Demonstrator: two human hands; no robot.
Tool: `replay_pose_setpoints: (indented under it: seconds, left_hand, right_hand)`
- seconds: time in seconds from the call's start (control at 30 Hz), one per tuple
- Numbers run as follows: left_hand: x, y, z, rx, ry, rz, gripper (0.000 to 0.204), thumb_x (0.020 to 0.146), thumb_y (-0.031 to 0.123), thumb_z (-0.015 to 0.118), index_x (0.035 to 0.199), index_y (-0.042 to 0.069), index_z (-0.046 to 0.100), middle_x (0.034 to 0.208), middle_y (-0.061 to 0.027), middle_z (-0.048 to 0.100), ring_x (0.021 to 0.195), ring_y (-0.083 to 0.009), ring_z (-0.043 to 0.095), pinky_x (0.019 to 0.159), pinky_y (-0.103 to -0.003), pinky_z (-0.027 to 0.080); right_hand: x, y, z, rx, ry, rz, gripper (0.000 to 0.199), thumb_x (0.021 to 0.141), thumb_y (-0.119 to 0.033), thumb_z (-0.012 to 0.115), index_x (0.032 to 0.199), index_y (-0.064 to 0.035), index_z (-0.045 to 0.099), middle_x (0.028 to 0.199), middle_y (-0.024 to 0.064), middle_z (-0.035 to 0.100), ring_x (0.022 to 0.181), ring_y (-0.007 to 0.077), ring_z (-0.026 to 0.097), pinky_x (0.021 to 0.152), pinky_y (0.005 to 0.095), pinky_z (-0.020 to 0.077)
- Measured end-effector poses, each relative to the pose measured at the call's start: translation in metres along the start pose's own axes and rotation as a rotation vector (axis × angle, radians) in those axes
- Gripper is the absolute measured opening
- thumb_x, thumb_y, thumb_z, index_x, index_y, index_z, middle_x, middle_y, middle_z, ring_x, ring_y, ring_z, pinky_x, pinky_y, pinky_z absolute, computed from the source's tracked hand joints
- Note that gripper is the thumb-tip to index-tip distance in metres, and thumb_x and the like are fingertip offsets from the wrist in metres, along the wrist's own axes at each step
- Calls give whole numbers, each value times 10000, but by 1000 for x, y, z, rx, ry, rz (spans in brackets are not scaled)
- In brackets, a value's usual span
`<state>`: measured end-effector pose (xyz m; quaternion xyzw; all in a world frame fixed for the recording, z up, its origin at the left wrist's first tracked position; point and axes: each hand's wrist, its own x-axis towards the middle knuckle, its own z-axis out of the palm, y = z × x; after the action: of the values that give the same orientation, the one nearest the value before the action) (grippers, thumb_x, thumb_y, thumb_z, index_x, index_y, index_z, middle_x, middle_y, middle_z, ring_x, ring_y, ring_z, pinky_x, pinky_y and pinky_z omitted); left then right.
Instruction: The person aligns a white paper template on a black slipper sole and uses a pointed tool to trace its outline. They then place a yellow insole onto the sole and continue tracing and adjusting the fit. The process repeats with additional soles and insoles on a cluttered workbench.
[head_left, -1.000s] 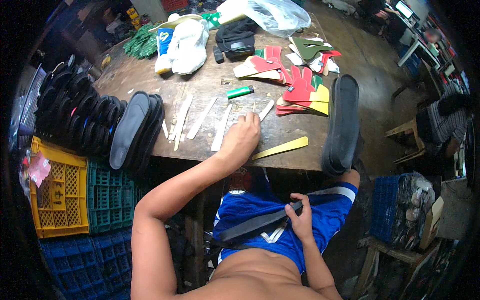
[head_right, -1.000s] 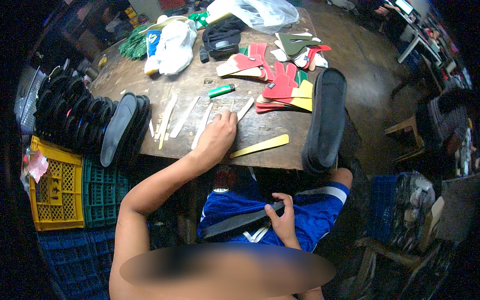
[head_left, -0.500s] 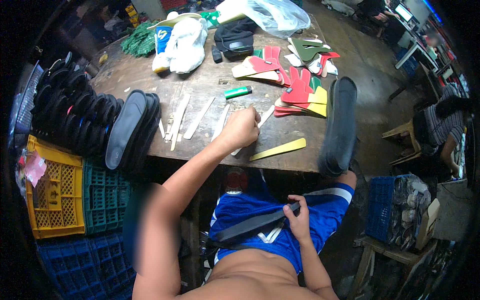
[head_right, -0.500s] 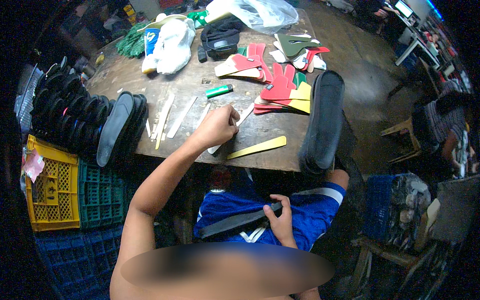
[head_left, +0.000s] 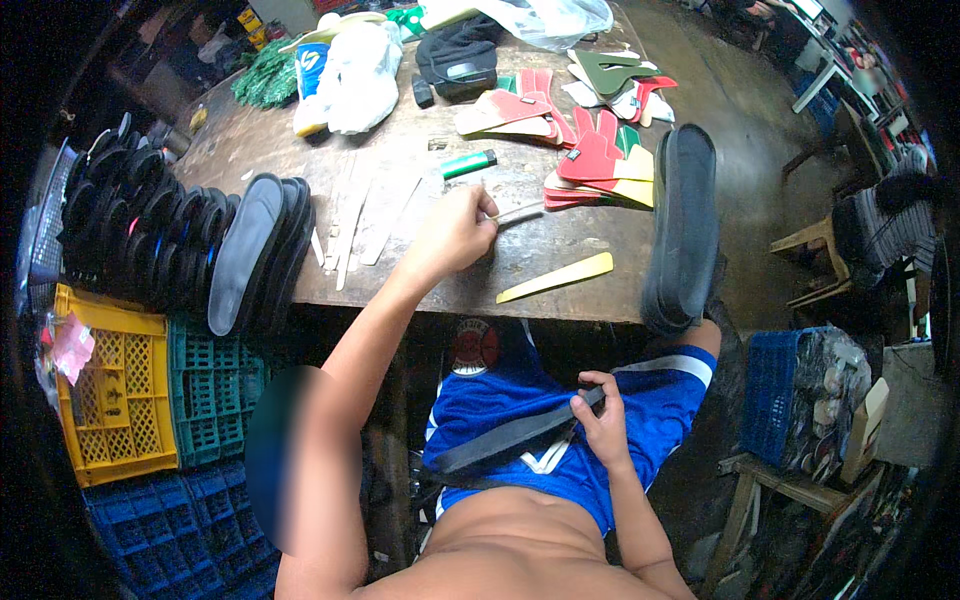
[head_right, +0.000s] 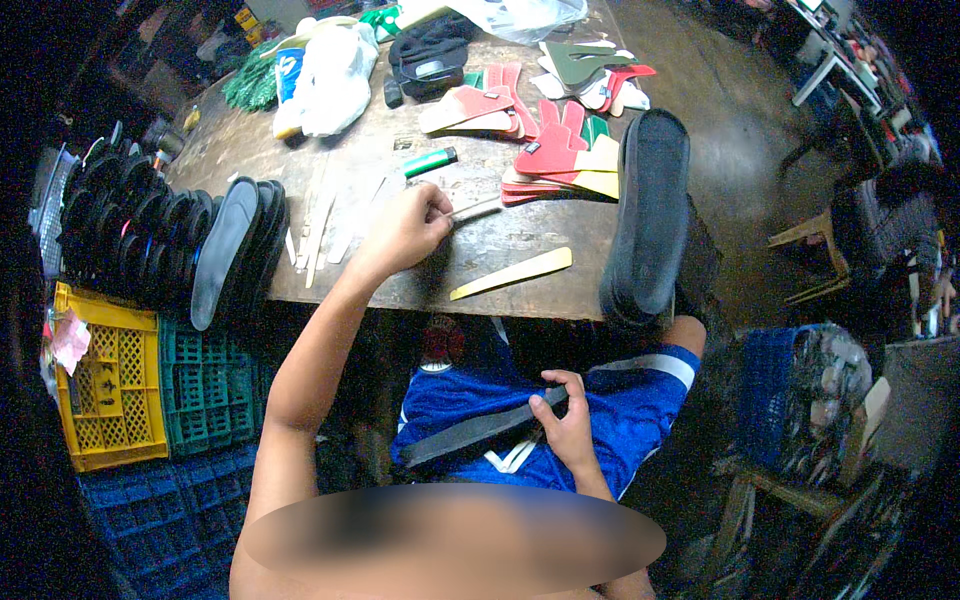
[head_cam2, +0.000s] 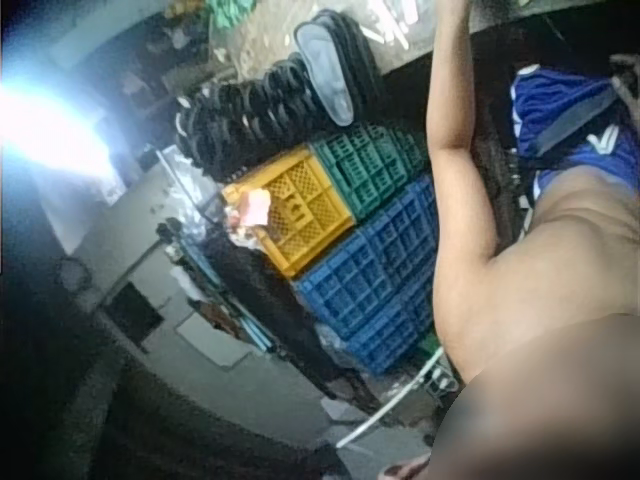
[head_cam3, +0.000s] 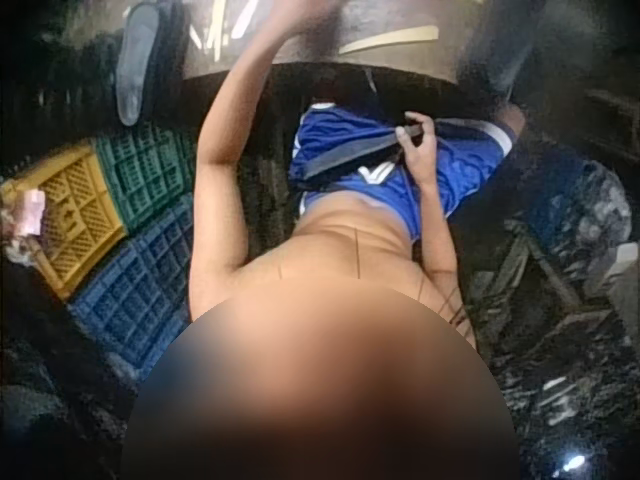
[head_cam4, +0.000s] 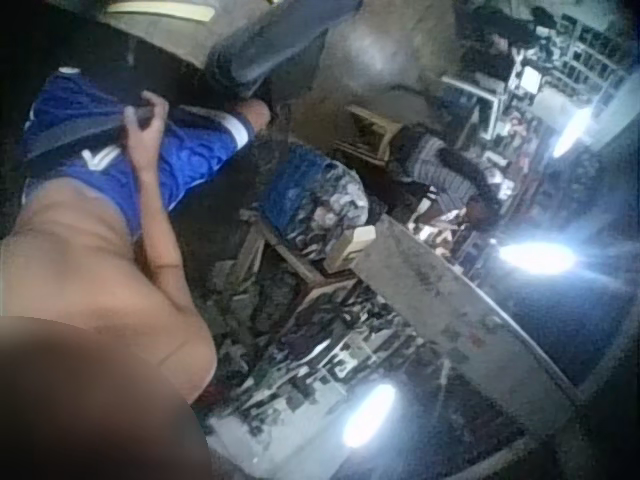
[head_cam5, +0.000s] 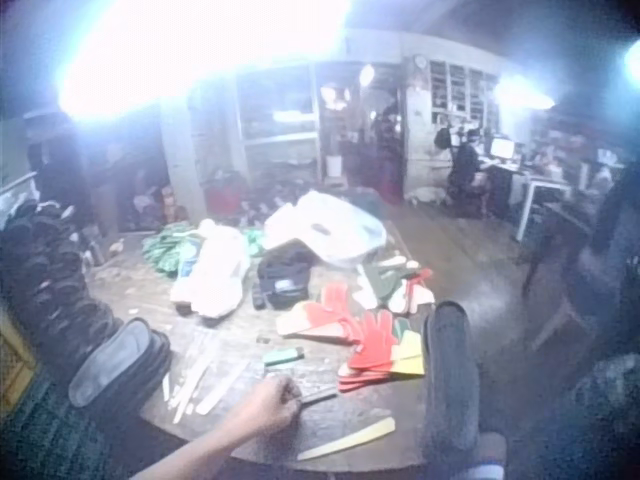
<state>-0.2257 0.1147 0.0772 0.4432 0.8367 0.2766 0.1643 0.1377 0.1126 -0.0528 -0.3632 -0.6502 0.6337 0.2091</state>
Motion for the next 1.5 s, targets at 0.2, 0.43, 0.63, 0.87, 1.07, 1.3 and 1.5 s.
replay_pose_setpoints:
  seconds: [0.2, 0.43, 0.63, 0.87, 1.07, 1.3, 1.5]
  left_hand:
    - [-104, 15, -12, -112, 178, 293, 149, 847, -6, 758, 909, 31, 627, 836, -145, 636, 765, -308, 642, 677, -405, 530]
    - [-209, 23, 52, -153, -226, 374, 254, 825, 148, 864, 913, 65, 641, 873, -120, 598, 716, -301, 642, 610, -417, 544]
    - [-229, 32, 75, -88, -118, 310, 231, 857, 118, 824, 1005, 57, 658, 913, -114, 623, 685, -296, 665, 597, -396, 555]
    - [-218, 47, 61, -252, -239, 47, 98, 892, 105, 782, 933, 21, 754, 828, -132, 699, 704, -302, 687, 651, -388, 547]
    - [-206, 44, 62, -337, -392, -29, 162, 882, 161, 808, 966, 24, 788, 885, -149, 743, 762, -307, 726, 700, -387, 567]
    - [-205, 41, 60, -236, -458, -33, 249, 862, 206, 827, 1033, 35, 766, 880, -124, 726, 766, -298, 710, 694, -396, 554]
    - [-236, 23, 62, 29, -245, 205, 368, 859, 227, 813, 1157, 46, 695, 1011, -116, 659, 906, -329, 623, 803, -434, 475]
  right_hand:
    - [2, -8, -5, 30, -64, -71, 550, 853, -214, 801, 1331, -51, 583, 1315, 148, 554, 1243, 286, 540, 1083, 385, 433]
    - [4, -26, -14, -49, -187, -115, 676, 797, -262, 872, 1361, -42, 572, 1343, 167, 544, 1314, 331, 504, 1162, 419, 373]
    - [4, -37, -9, -127, -190, -131, 674, 813, -308, 856, 1359, -53, 556, 1359, 155, 524, 1307, 298, 500, 1137, 406, 375]
    - [-2, -41, -7, -85, -161, -134, 614, 825, -288, 855, 1317, -58, 568, 1328, 153, 535, 1282, 300, 509, 1108, 412, 389]
    - [-6, -36, -4, -74, -100, -91, 376, 861, -175, 786, 1151, -66, 573, 1290, 158, 541, 1253, 296, 515, 1104, 419, 386]
    - [-9, -38, -2, -70, -93, -112, 289, 860, -93, 721, 1095, -67, 555, 1228, 150, 534, 1183, 282, 522, 1063, 402, 394]
    - [-12, -32, 1, -73, -28, -84, 275, 869, -78, 730, 1083, -49, 559, 1170, 163, 526, 1148, 298, 534, 1052, 404, 416]
